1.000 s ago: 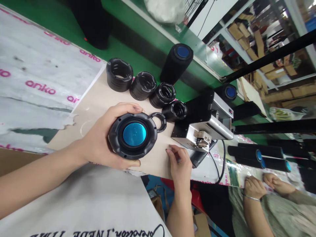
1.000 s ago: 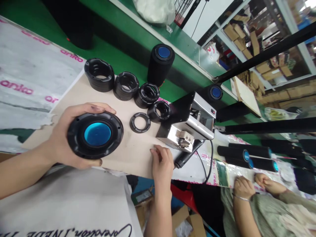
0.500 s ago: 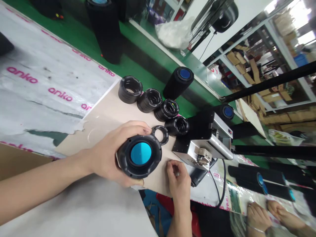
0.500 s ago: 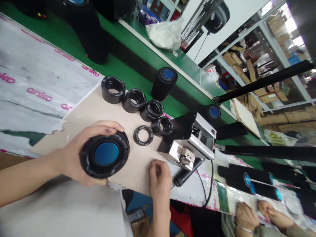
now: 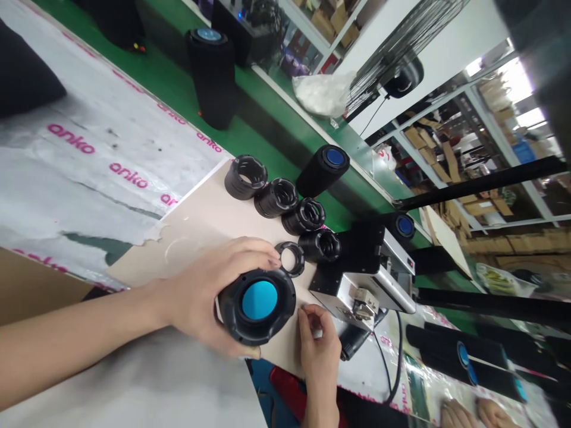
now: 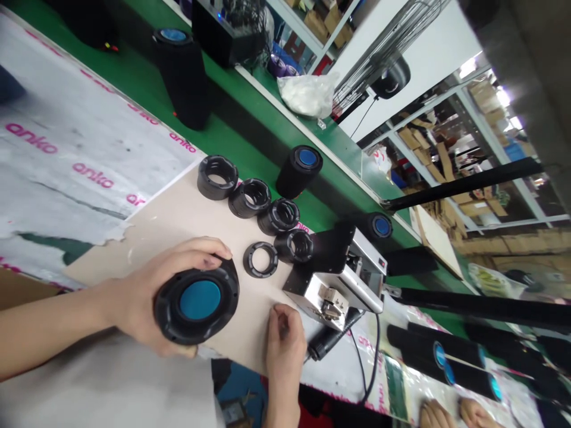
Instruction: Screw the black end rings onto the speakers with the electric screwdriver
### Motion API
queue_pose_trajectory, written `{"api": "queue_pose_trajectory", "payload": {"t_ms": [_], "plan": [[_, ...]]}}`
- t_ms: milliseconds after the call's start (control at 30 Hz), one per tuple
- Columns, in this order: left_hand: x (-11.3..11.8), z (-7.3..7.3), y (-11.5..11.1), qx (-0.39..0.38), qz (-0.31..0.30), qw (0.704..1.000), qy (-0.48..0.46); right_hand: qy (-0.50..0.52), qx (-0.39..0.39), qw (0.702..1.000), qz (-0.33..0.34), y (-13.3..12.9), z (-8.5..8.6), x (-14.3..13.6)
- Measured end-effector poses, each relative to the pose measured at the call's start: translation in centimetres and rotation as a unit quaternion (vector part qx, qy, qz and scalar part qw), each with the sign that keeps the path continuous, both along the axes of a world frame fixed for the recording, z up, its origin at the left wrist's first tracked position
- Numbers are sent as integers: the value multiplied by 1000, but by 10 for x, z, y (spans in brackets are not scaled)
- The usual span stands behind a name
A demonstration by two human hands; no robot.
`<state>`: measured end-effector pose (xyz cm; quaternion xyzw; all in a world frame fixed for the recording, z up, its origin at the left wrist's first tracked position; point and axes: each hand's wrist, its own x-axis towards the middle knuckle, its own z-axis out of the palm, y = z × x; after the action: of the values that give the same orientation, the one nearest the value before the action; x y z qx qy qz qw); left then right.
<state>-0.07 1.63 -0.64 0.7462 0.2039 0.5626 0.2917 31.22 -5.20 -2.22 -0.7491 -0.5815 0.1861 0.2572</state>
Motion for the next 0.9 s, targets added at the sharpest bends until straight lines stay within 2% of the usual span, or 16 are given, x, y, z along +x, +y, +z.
{"api": "queue_pose_trajectory", "payload": {"t_ms": [200,400,567,667,800,900], "plan": [[-2,1,-1,-6,0,1000,0,12,14,1000,15,1,6,2],[-1,0,0,-27,4,1000,-1,9,69,997,20,0,23,16],[2,0,-1,-23,21,1000,-3,1,115,993,36,0,30,24],[1,-2,-3,-25,20,999,-4,13,180,983,33,4,39,28],[-3,-4,-7,-19,16,1000,0,22,299,954,-3,10,54,29],[-7,-4,-9,-17,1,1000,-4,16,335,942,-13,14,59,28]]}}
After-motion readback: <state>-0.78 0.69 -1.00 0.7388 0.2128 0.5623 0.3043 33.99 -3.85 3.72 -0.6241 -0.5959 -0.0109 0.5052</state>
